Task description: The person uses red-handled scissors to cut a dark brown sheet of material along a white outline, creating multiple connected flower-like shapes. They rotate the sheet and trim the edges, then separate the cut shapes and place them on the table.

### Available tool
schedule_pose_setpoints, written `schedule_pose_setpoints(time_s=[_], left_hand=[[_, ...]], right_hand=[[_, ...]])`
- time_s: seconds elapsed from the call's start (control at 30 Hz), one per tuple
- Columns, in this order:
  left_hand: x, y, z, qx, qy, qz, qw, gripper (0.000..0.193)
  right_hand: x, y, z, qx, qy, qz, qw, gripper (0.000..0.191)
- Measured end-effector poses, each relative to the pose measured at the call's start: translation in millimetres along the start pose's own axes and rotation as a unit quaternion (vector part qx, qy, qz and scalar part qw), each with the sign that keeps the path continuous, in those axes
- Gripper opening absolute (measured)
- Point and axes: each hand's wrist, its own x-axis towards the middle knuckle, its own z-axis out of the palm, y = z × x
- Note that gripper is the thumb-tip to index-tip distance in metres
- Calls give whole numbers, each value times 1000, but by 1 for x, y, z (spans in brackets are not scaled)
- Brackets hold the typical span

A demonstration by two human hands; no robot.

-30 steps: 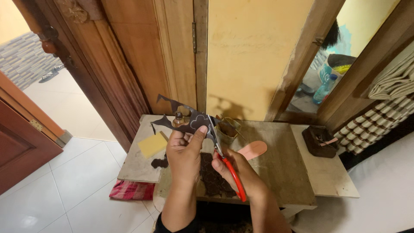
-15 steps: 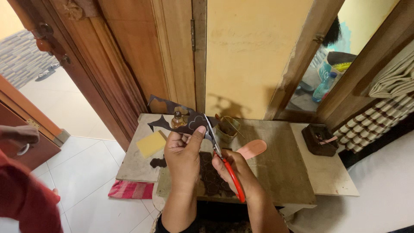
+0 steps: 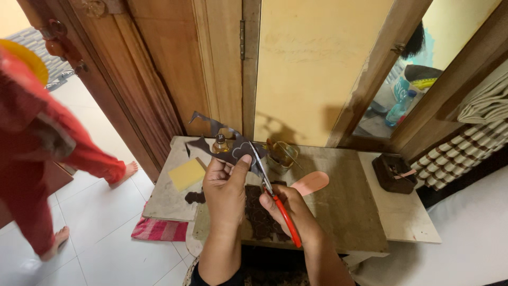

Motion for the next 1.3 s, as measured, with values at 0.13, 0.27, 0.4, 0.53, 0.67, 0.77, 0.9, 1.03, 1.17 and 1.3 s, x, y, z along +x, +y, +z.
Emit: schedule_pose_setpoints(time_s=[0.13,0.27,0.4,0.53,0.67,0.77,0.9,1.03,1.17,1.3], left_hand=[[1,-4,-3,1,7,-28,1000,12],[2,-8,-5,10,24,-55,998,9],[-1,-12,-4,-11,39,-52,998,10],[-2,-15,-2,-34,56,-61,996,10],[-4,-19,2,-53,78,-72,993,13],[-5,-22,5,-62,88,-72,992,13],[-6,-24,6,-80,87,-71,990,11],[-7,-26,6,-88,108,-99,985,12],[-5,-24,4,-85,112,-120,983,13],[-1,-17,2,-59,126,-137,981,10]], right_hand=[[2,1,1,3,-10,0,1000,51],[3,-2,4,57,-9,15,998,51],[4,-2,6,101,1,14,995,50],[4,0,9,120,11,18,993,49],[4,1,14,149,25,22,988,47],[4,3,18,108,56,27,992,48],[5,9,22,108,71,32,991,45],[7,15,24,100,78,41,991,45],[9,17,25,131,80,62,986,42],[7,13,25,78,82,62,992,41]])
